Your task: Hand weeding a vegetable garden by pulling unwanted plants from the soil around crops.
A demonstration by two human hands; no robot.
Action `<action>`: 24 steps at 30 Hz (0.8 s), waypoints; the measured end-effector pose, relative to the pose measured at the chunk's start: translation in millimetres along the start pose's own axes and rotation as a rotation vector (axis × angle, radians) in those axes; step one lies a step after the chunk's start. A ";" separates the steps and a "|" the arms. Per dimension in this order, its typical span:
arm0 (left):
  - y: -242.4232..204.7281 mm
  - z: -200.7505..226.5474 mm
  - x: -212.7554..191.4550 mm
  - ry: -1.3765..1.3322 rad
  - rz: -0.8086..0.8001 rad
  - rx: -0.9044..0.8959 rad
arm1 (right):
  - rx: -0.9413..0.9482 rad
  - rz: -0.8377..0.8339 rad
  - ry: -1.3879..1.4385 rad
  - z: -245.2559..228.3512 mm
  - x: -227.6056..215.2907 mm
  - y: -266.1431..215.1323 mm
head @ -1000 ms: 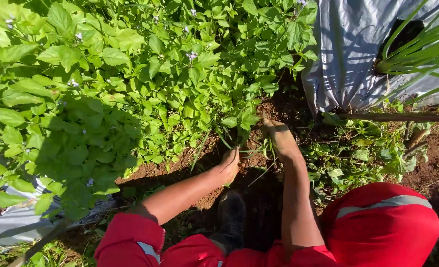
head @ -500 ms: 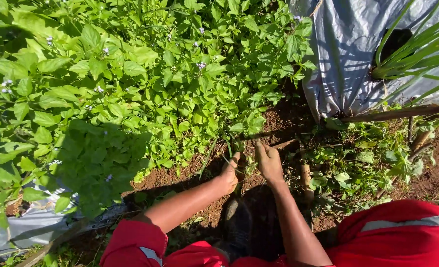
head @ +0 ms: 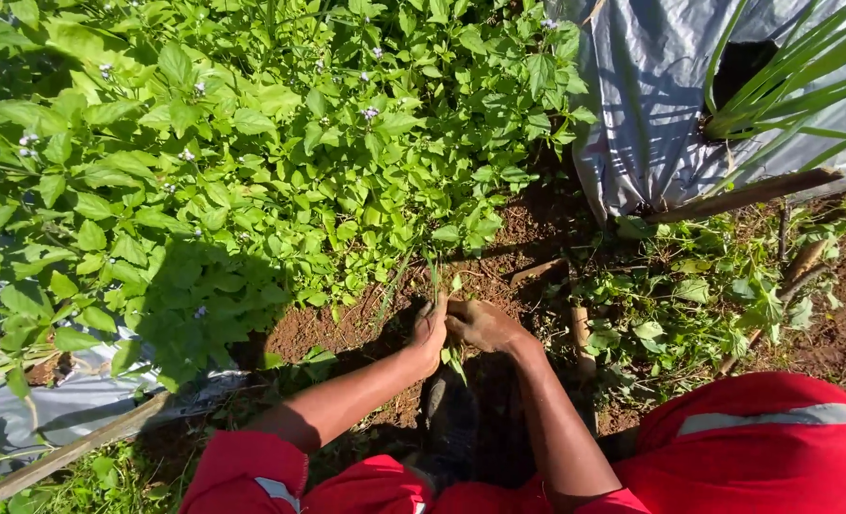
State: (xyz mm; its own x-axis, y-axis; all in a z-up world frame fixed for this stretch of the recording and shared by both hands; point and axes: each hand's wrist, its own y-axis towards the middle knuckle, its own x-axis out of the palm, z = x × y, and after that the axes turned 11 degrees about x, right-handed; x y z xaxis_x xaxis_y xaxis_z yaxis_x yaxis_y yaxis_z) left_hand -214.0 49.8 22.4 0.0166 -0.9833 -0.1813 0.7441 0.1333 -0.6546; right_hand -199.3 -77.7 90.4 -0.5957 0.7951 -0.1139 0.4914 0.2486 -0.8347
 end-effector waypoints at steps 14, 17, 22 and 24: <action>56.3 -19.4 -15.0 -0.048 -0.327 -0.013 | 0.043 -0.086 1.638 69.3 -38.6 103.0; 56.2 -19.1 -22.0 -0.031 -0.277 0.011 | 0.097 -0.152 1.493 33.8 -42.5 112.3; 76.3 -40.2 -30.3 -0.133 -0.294 0.017 | 0.194 0.017 1.391 34.9 -44.9 180.7; 74.2 -39.0 -31.0 -0.146 -0.326 0.018 | 0.205 0.071 1.284 52.4 -40.6 205.4</action>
State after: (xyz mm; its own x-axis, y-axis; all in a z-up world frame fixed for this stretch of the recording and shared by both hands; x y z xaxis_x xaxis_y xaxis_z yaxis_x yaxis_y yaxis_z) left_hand -185.4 95.0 -49.2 -0.1295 -0.9813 0.1421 0.7377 -0.1911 -0.6476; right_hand -107.5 -88.0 -104.7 0.5131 0.7893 0.3371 0.3233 0.1861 -0.9278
